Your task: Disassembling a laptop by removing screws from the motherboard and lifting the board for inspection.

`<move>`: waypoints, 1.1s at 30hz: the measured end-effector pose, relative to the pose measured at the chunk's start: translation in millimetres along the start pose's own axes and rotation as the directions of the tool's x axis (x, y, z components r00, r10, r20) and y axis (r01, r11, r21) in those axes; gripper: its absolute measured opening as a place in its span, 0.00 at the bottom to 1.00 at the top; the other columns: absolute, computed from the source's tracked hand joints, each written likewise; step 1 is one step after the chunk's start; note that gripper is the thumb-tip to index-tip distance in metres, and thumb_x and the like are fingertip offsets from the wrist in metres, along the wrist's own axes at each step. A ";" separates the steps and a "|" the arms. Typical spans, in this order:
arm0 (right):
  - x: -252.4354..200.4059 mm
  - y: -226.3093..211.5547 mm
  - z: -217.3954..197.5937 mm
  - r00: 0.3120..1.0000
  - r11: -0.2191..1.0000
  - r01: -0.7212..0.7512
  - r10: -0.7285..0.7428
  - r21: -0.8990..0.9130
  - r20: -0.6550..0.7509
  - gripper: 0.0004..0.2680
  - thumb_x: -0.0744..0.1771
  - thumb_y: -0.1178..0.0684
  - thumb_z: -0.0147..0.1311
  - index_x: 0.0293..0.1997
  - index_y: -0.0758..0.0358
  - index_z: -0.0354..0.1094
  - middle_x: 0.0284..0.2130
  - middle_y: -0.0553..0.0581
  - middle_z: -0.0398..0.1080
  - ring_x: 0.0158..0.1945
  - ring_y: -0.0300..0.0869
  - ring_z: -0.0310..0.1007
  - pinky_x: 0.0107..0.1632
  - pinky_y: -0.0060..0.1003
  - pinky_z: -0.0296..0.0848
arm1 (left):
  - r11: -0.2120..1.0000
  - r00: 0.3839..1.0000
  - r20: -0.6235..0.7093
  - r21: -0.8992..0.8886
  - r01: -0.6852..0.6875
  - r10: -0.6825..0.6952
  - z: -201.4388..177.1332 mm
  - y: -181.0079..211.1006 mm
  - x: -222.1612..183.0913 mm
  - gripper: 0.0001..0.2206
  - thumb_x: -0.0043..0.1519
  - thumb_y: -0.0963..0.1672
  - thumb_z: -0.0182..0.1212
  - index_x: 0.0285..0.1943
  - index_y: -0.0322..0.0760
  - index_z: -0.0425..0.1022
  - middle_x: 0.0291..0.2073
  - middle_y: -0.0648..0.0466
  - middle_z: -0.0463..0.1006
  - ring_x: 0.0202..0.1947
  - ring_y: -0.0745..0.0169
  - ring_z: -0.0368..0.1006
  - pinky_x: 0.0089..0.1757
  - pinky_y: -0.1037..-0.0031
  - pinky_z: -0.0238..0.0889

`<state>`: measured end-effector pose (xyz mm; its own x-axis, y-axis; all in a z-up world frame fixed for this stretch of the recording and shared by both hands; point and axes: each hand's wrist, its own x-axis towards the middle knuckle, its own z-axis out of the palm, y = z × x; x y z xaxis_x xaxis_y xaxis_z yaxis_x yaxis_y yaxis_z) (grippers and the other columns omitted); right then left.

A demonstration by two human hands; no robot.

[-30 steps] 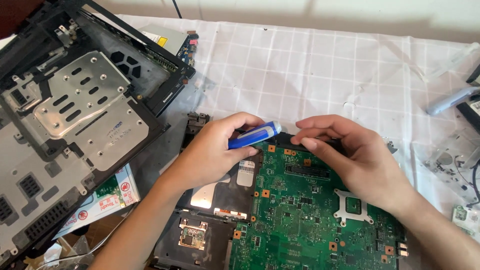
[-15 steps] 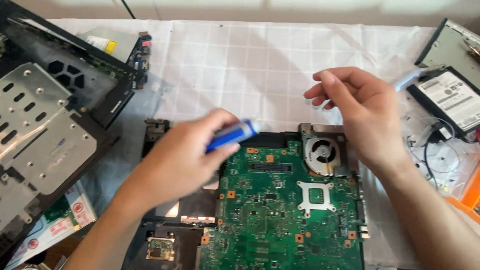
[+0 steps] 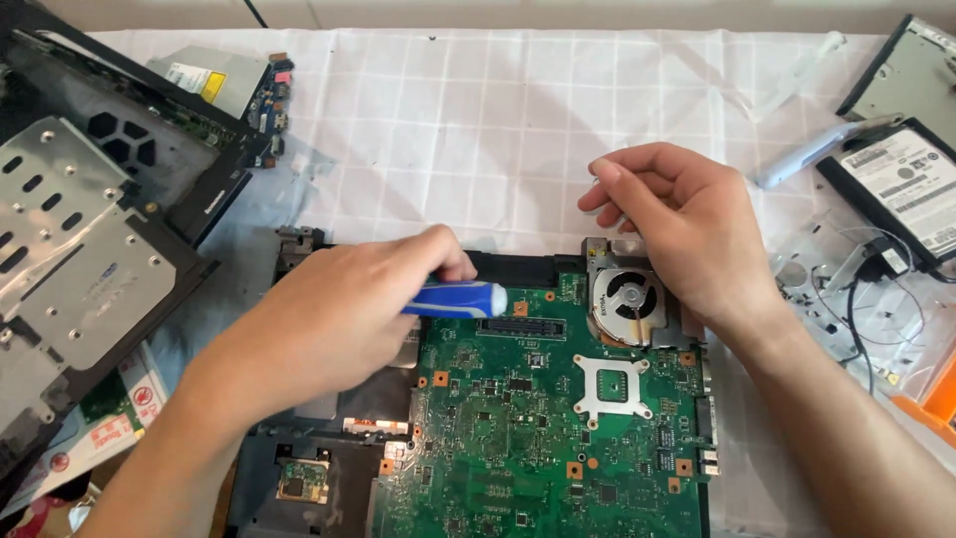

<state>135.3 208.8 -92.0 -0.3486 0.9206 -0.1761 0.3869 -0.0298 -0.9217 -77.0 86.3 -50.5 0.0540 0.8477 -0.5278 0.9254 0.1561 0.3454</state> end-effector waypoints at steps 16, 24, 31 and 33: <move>-0.8 3.2 3.6 1.000 0.999 -0.017 0.017 0.049 0.004 0.06 0.72 0.53 0.53 0.48 0.62 0.74 0.34 0.54 0.79 0.33 0.32 0.72 0.36 0.22 0.71 | 0.926 0.887 -0.461 -0.346 -0.150 -0.029 29.8 -32.3 -12.2 0.03 0.63 0.41 0.59 0.41 0.38 0.70 0.47 0.53 0.84 0.39 0.61 0.80 0.39 0.69 0.69; -4.5 0.7 6.8 1.000 0.999 -0.017 0.017 0.031 -0.006 0.06 0.73 0.54 0.53 0.48 0.65 0.73 0.36 0.56 0.78 0.34 0.33 0.71 0.38 0.23 0.73 | 0.663 0.900 -0.112 -0.715 0.222 -0.421 15.1 -0.7 -36.8 0.12 0.69 0.43 0.49 0.60 0.49 0.72 0.31 0.57 0.78 0.28 0.69 0.77 0.39 0.74 0.71; 0.1 9.5 7.5 0.999 0.998 -0.027 0.029 0.058 -0.027 0.06 0.73 0.53 0.52 0.50 0.64 0.72 0.38 0.55 0.78 0.37 0.32 0.72 0.40 0.22 0.72 | 0.799 0.973 -0.019 -0.574 0.179 -0.231 1.0 0.9 -34.6 0.15 0.69 0.47 0.47 0.66 0.51 0.65 0.26 0.56 0.82 0.31 0.66 0.79 0.39 0.70 0.66; 0.4 11.2 7.6 0.999 0.999 -0.011 0.012 0.045 -0.031 0.06 0.74 0.53 0.52 0.50 0.64 0.72 0.38 0.55 0.78 0.38 0.33 0.72 0.43 0.23 0.73 | 0.781 0.970 -0.009 -0.596 0.189 -0.241 0.0 -1.1 -30.3 0.15 0.70 0.47 0.48 0.65 0.51 0.66 0.25 0.56 0.80 0.30 0.67 0.77 0.38 0.71 0.67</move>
<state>133.0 205.8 -105.1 -0.3178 0.9316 -0.1764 0.3513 -0.0571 -0.9345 -79.7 60.5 -34.9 -0.1739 0.7893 -0.5888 0.5090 0.5839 0.6324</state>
